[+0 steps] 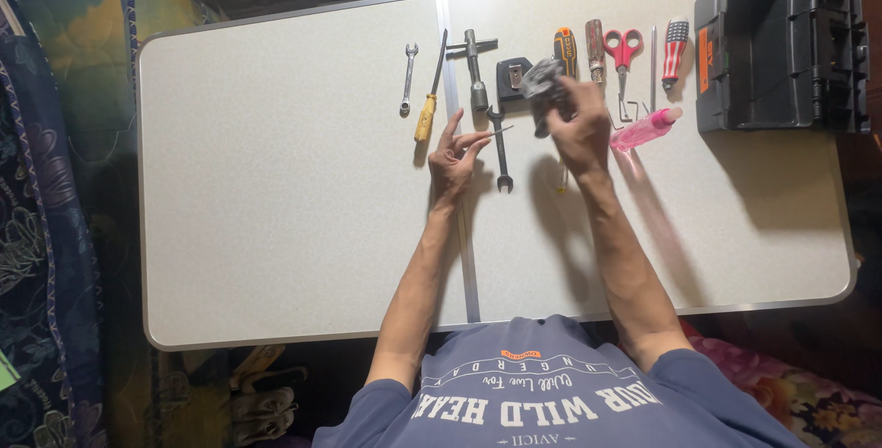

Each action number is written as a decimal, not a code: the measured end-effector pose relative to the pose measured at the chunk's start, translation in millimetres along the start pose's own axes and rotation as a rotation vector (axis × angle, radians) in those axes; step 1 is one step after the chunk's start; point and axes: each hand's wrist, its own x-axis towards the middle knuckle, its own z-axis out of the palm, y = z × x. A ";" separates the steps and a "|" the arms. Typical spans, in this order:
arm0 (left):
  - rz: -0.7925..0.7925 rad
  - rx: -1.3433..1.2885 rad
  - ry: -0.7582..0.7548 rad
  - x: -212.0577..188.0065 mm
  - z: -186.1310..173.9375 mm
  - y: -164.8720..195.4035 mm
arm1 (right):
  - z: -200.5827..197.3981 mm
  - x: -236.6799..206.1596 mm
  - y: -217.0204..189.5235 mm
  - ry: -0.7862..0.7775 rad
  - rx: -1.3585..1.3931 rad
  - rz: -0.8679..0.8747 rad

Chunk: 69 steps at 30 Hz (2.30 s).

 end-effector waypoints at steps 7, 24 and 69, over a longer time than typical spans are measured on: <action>-0.108 0.001 -0.062 -0.9 -1.6 -0.4 | -7.6 -20.4 -11.5 -0.201 0.271 -0.239; -0.408 -0.555 -0.185 7.1 0.3 -1.2 | 0.4 -27.3 -26.8 -0.085 0.221 -0.324; -0.221 -0.049 -0.146 -10.5 12.5 -6.9 | 9.3 -33.8 -31.4 -0.117 0.096 -0.229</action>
